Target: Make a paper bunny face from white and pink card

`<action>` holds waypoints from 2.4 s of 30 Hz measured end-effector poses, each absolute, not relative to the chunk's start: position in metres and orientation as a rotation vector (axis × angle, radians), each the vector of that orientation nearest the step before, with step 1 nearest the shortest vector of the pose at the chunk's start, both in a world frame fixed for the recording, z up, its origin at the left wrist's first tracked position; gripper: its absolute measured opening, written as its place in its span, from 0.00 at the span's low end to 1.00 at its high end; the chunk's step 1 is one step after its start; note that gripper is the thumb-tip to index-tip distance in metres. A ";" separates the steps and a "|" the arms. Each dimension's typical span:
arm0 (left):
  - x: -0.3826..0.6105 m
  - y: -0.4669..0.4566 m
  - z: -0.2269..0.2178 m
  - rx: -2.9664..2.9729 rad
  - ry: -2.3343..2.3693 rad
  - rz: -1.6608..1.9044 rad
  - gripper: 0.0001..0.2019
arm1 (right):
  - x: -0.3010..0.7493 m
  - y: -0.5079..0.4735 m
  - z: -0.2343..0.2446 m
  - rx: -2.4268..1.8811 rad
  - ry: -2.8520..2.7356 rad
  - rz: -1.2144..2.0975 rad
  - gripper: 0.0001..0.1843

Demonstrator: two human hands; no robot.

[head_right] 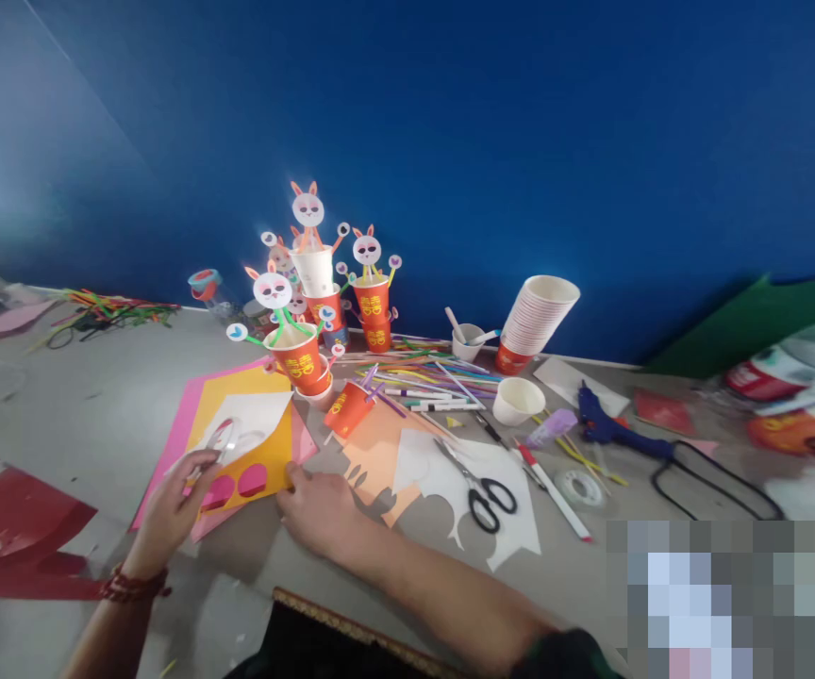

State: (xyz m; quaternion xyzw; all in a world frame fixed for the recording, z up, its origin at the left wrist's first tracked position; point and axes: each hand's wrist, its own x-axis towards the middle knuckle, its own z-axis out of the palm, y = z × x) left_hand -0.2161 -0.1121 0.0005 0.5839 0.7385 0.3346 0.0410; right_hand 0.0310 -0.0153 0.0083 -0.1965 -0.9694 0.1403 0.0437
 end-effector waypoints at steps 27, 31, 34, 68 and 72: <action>-0.171 -0.136 -0.027 1.119 3.004 1.367 0.19 | 0.006 -0.005 -0.008 -0.737 -1.857 1.928 0.15; -0.173 -0.134 -0.030 1.546 2.715 1.181 0.19 | -0.016 -0.012 -0.011 -0.773 -1.492 2.257 0.16; -0.173 -0.130 -0.035 1.761 2.443 1.024 0.21 | -0.020 -0.014 -0.006 -0.768 -1.245 2.414 0.16; -0.184 -0.135 -0.023 1.103 2.906 1.410 0.22 | -0.024 0.020 0.003 -0.639 -2.846 0.755 0.15; -0.183 -0.133 -0.027 1.037 2.906 1.424 0.22 | -0.033 0.014 0.002 -0.654 -2.933 0.503 0.15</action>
